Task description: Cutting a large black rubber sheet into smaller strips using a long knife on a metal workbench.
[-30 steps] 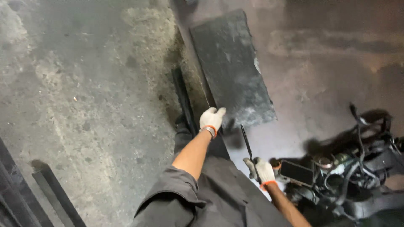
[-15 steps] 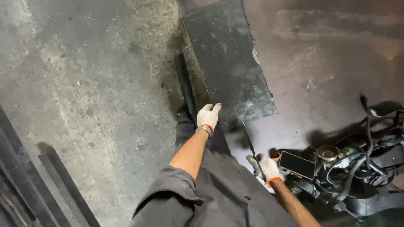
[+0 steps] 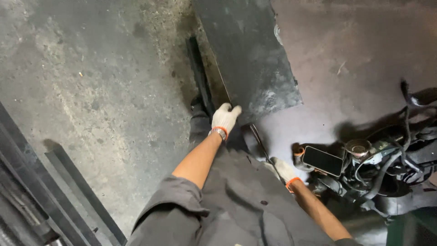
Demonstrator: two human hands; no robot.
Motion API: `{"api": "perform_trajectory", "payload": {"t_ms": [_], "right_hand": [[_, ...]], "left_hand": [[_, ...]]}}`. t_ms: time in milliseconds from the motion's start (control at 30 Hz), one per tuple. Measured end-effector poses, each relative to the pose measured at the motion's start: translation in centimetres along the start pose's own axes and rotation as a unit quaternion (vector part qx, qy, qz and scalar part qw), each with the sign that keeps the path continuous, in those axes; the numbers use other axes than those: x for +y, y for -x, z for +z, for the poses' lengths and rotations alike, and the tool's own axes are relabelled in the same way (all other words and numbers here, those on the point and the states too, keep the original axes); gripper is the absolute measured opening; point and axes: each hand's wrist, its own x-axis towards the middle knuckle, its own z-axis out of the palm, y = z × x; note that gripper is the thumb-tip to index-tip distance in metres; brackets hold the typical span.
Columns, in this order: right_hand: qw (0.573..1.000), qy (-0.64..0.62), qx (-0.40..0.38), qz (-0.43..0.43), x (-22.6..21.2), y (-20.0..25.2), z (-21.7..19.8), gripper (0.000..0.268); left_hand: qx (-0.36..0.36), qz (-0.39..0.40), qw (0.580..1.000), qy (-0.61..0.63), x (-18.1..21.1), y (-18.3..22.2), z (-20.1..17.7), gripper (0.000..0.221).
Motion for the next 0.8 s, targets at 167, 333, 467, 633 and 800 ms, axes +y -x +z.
{"api": "perform_trajectory", "payload": {"t_ms": [167, 333, 467, 633, 800], "right_hand": [[1.000, 0.002, -0.014, -0.011, -1.5, -1.4, -0.5, 0.066], [0.999, -0.004, -0.034, -0.021, -3.1, -1.6, 0.4, 0.068], [0.998, -0.002, -0.045, -0.035, -4.3, -1.9, 0.0, 0.069], [0.999, -0.017, -0.043, -0.017, -5.1, -1.5, 0.3, 0.070], [0.998, 0.017, -0.007, -0.058, -4.2, -2.6, 1.0, 0.069]], "left_hand": [[-0.068, -0.008, 0.998, -0.008, -3.0, 0.9, 2.0, 0.071], [-0.087, -0.033, 0.995, -0.032, -2.0, 1.9, 1.2, 0.067], [-0.069, -0.034, 0.997, -0.022, -2.5, 1.8, 1.6, 0.067], [-0.067, -0.044, 0.997, -0.016, -2.8, 1.9, 2.1, 0.067], [-0.068, -0.037, 0.996, -0.047, -1.8, 2.4, 1.6, 0.065]]}}
